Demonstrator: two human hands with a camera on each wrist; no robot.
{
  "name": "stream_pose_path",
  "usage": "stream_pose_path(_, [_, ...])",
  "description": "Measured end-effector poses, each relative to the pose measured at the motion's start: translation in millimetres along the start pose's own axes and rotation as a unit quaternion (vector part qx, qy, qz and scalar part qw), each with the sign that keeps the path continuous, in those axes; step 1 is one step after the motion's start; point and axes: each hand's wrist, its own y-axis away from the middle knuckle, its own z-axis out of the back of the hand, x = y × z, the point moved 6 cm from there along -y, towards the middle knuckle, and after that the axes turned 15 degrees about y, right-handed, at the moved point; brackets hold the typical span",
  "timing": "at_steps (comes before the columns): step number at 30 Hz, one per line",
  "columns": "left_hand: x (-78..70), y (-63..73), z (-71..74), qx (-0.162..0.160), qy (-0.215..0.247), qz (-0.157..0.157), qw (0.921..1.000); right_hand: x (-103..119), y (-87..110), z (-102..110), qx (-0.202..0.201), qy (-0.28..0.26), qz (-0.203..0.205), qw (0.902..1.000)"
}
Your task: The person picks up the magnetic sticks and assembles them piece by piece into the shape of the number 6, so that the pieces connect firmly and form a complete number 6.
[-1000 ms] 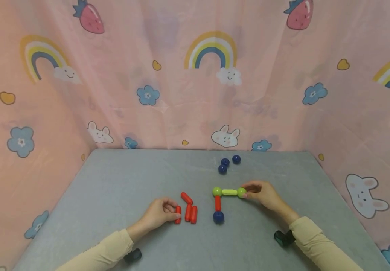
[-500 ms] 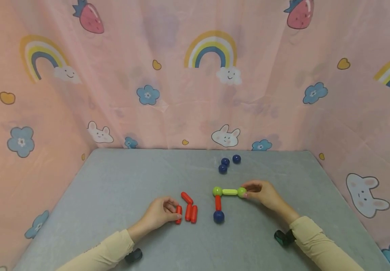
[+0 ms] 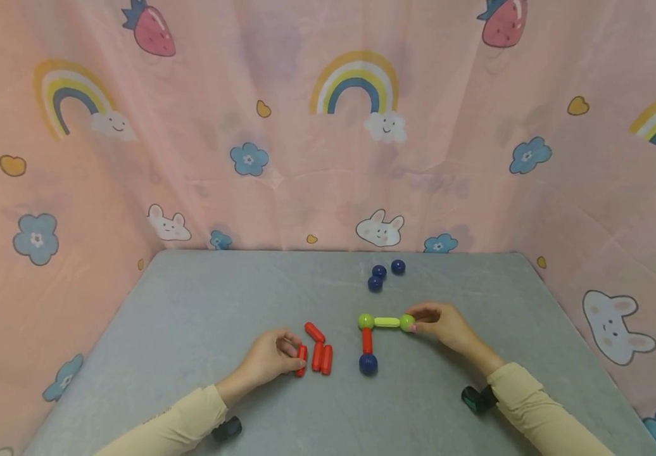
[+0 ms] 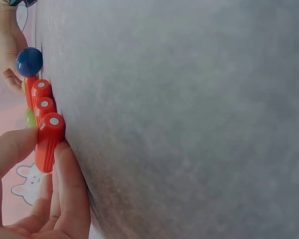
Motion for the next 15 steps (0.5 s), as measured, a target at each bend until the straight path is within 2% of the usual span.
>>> stream_pose_path(9, [-2.4, 3.7, -2.2, 0.004, 0.032, 0.020, 0.9993, 1, 0.7, 0, -0.001, 0.004, 0.003, 1.0000])
stream_pose_path(15, [-10.6, 3.9, -8.4, 0.017, 0.037, 0.013, 0.9991, 2, -0.3, 1, -0.002, 0.010, 0.004, 0.9999])
